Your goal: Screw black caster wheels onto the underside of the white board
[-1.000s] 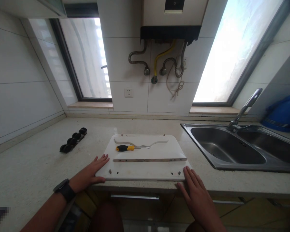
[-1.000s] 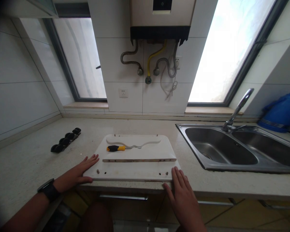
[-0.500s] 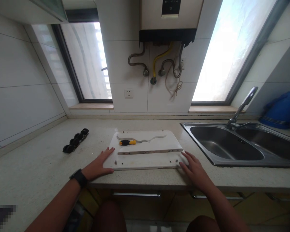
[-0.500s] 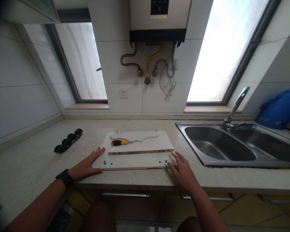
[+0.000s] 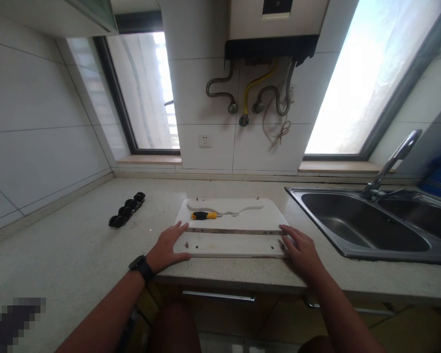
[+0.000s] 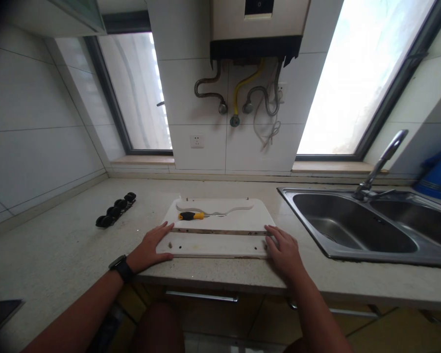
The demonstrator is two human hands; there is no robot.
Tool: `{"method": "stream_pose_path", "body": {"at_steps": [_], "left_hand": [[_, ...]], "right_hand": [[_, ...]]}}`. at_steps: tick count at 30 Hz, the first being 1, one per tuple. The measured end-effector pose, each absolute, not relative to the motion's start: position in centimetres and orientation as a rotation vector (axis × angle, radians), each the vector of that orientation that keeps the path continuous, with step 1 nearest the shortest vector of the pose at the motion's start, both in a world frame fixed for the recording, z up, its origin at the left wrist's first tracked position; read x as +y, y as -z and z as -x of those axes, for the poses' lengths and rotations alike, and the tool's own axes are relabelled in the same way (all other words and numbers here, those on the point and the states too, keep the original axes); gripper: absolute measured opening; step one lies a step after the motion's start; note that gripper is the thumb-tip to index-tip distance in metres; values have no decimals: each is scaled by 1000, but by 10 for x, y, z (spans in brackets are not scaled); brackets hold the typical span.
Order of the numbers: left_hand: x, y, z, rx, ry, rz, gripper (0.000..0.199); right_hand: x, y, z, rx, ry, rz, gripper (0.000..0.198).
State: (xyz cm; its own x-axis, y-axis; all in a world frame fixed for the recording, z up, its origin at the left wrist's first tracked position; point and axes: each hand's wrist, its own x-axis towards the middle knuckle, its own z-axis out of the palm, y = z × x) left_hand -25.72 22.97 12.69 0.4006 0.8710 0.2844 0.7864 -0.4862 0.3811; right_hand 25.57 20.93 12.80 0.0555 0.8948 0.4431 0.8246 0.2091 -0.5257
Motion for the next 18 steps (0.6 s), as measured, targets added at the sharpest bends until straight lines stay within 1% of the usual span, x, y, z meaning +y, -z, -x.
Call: {"method": "stream_pose_path", "body": {"at_steps": [3, 6, 10, 14, 18], "left_hand": [[227, -128, 257, 1504, -730, -2413, 105], [224, -131, 258, 1534, -801, -2353, 97], [217, -139, 260, 1518, -838, -2304, 81], [212, -143, 259, 1474, -867, -2320, 59], [213, -140, 257, 1457, -917, -2332, 47]], "right_hand": [[207, -127, -258, -1776, -115, 1587, 46], [206, -127, -259, -1782, -131, 1564, 43], [204, -127, -261, -1753, -177, 1560, 45], [203, -128, -263, -1689, -261, 1583, 50], [201, -129, -261, -1669, -281, 1618, 50]]}}
